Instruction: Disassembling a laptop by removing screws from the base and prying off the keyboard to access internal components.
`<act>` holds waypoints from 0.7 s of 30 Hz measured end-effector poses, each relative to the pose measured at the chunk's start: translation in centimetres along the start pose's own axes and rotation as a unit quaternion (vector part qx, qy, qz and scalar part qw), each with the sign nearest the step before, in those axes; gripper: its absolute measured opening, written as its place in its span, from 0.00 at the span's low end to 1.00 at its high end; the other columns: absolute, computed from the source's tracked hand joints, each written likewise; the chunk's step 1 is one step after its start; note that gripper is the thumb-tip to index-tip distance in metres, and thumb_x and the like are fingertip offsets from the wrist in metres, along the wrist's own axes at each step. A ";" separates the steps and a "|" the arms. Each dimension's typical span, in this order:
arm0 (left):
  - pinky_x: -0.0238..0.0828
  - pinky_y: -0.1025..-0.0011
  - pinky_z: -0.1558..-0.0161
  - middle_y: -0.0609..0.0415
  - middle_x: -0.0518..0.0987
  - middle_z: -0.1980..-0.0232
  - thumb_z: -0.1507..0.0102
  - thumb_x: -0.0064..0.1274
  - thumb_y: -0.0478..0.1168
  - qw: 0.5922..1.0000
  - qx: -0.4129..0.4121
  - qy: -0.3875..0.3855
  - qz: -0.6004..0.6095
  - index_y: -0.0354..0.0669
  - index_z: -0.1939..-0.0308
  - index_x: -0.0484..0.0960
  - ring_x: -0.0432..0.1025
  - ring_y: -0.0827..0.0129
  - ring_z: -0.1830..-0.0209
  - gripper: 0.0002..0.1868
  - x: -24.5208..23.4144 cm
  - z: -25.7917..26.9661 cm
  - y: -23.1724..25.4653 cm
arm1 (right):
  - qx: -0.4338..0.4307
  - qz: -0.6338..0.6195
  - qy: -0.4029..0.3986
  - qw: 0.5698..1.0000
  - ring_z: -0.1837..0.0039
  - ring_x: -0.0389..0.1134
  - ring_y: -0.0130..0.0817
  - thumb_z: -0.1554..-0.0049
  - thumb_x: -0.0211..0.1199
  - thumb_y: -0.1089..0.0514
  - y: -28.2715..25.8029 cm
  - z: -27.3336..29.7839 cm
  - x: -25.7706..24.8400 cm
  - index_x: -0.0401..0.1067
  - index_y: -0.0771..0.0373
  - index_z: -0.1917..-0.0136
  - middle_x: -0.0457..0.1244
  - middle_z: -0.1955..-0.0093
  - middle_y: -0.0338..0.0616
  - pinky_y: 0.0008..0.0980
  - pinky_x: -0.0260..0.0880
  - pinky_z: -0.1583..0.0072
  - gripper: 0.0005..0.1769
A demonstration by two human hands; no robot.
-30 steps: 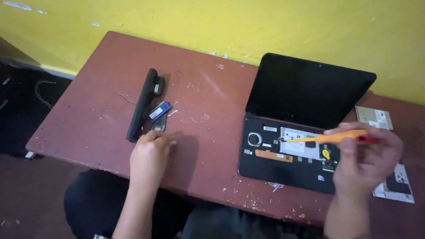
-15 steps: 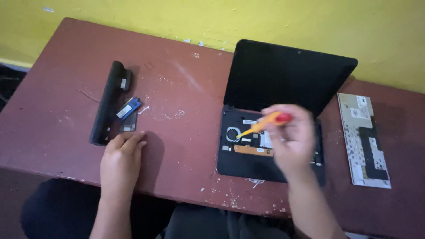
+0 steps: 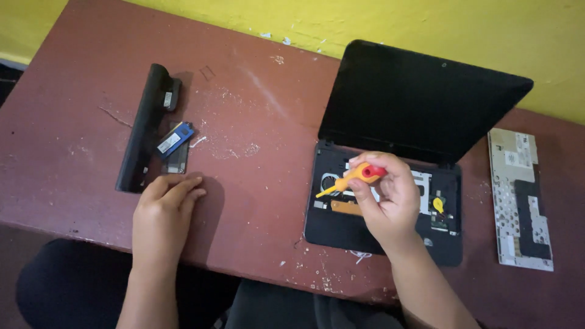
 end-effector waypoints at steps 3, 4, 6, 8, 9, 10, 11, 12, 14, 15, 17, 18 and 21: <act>0.73 0.72 0.54 0.61 0.77 0.63 0.41 0.63 0.48 1.000 -0.016 -0.013 0.018 0.59 0.61 0.87 0.75 0.66 0.62 0.06 -0.5 -0.3 0.2 | 0.001 -0.005 -0.013 1.000 0.49 0.72 0.45 0.46 0.61 0.70 0.5 0.2 -0.3 0.61 0.70 0.41 0.64 0.49 0.56 0.34 0.76 0.48 0.21; 0.73 0.72 0.54 0.61 0.77 0.63 0.41 0.63 0.48 1.000 -0.016 -0.014 0.017 0.59 0.61 0.87 0.75 0.66 0.62 0.06 -0.6 -0.3 0.2 | 0.002 -0.006 -0.013 1.000 0.49 0.72 0.45 0.46 0.61 0.70 0.5 0.2 -0.2 0.61 0.70 0.41 0.64 0.49 0.56 0.34 0.76 0.48 0.21; 0.74 0.70 0.54 0.60 0.78 0.63 0.41 0.63 0.47 0.999 -0.021 -0.021 0.030 0.57 0.62 0.87 0.75 0.65 0.62 0.06 -0.6 -0.3 0.2 | -0.005 -0.006 -0.011 1.000 0.49 0.72 0.45 0.46 0.61 0.70 0.3 0.2 -0.1 0.61 0.69 0.41 0.64 0.49 0.56 0.33 0.76 0.48 0.21; 0.74 0.69 0.55 0.59 0.78 0.62 0.41 0.64 0.44 0.997 -0.036 -0.027 0.055 0.55 0.62 0.87 0.76 0.63 0.62 0.05 -0.8 -0.6 0.5 | 0.000 -0.005 -0.013 1.000 0.50 0.72 0.46 0.46 0.61 0.70 0.5 0.2 -0.2 0.61 0.69 0.41 0.64 0.49 0.56 0.34 0.76 0.49 0.21; 0.74 0.68 0.55 0.58 0.79 0.62 0.41 0.64 0.42 0.995 -0.050 -0.031 0.080 0.53 0.62 0.88 0.76 0.61 0.62 0.05 -1.0 -0.7 0.5 | 0.004 -0.005 -0.015 1.000 0.50 0.72 0.46 0.46 0.61 0.70 0.5 0.1 -0.2 0.61 0.68 0.41 0.64 0.49 0.57 0.35 0.76 0.49 0.21; 0.74 0.68 0.55 0.58 0.79 0.62 0.41 0.64 0.42 0.995 -0.050 -0.030 0.079 0.53 0.62 0.88 0.76 0.61 0.62 0.05 -0.8 -0.6 0.4 | 0.003 -0.005 -0.015 1.000 0.50 0.72 0.46 0.46 0.61 0.70 0.6 0.2 -0.4 0.61 0.68 0.41 0.64 0.49 0.57 0.35 0.76 0.49 0.21; 0.74 0.69 0.55 0.60 0.79 0.61 0.41 0.64 0.43 0.996 -0.051 -0.026 0.071 0.54 0.61 0.87 0.76 0.63 0.62 0.05 -0.7 -0.5 0.2 | 0.006 -0.008 -0.014 1.000 0.50 0.72 0.46 0.46 0.61 0.70 0.7 0.2 -0.5 0.61 0.69 0.41 0.64 0.49 0.57 0.35 0.76 0.48 0.21; 0.74 0.70 0.54 0.61 0.78 0.60 0.41 0.64 0.45 0.996 -0.053 -0.021 0.062 0.56 0.61 0.87 0.76 0.65 0.62 0.06 -0.7 -0.5 0.0 | 0.008 -0.011 -0.014 1.000 0.50 0.72 0.46 0.46 0.61 0.70 0.8 0.2 -0.6 0.60 0.70 0.40 0.64 0.49 0.57 0.35 0.76 0.48 0.21; 0.74 0.70 0.55 0.60 0.78 0.61 0.41 0.64 0.44 0.996 -0.047 -0.015 0.067 0.55 0.60 0.87 0.76 0.64 0.61 0.06 -1.0 -0.6 0.3 | 0.007 -0.013 -0.008 1.000 0.50 0.72 0.46 0.47 0.62 0.70 0.9 0.2 -0.6 0.61 0.70 0.41 0.63 0.50 0.57 0.35 0.75 0.48 0.21; 0.75 0.69 0.55 0.60 0.78 0.62 0.40 0.63 0.42 0.996 -0.042 -0.010 0.074 0.54 0.59 0.87 0.76 0.62 0.61 0.07 -1.3 -0.7 0.6 | 0.006 -0.015 -0.003 1.000 0.50 0.72 0.46 0.47 0.63 0.71 0.8 0.2 -0.7 0.61 0.70 0.41 0.63 0.50 0.57 0.35 0.75 0.48 0.22; 0.74 0.69 0.55 0.60 0.77 0.62 0.40 0.64 0.42 0.996 -0.044 -0.005 0.073 0.53 0.58 0.87 0.76 0.63 0.61 0.07 -1.3 -0.5 0.4 | 0.002 -0.003 0.005 1.000 0.49 0.72 0.46 0.49 0.66 0.70 0.9 0.3 -0.6 0.62 0.70 0.41 0.63 0.50 0.55 0.34 0.75 0.48 0.24; 0.74 0.69 0.55 0.60 0.77 0.61 0.40 0.64 0.42 0.996 -0.048 0.001 0.073 0.52 0.57 0.87 0.76 0.64 0.61 0.08 -1.4 -0.5 0.3 | -0.003 0.009 0.011 1.000 0.48 0.72 0.45 0.51 0.69 0.70 0.8 0.3 -0.7 0.63 0.69 0.42 0.63 0.50 0.54 0.34 0.75 0.48 0.26; 0.68 0.62 0.52 0.46 0.74 0.55 0.39 0.57 0.31 0.990 -0.041 -0.030 0.134 0.36 0.53 0.83 0.70 0.55 0.55 0.10 -2.0 -0.8 1.2 | -0.009 0.121 -0.004 0.993 0.49 0.68 0.36 0.52 0.75 0.66 -1.1 0.0 -0.4 0.62 0.67 0.44 0.61 0.51 0.52 0.25 0.74 0.48 0.28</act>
Point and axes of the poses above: each hand's wrist, its own z-axis away from the middle knuckle, its own x-axis out of the palm, y = z × x, the point moved 8 cm from there along -z, towards the middle knuckle
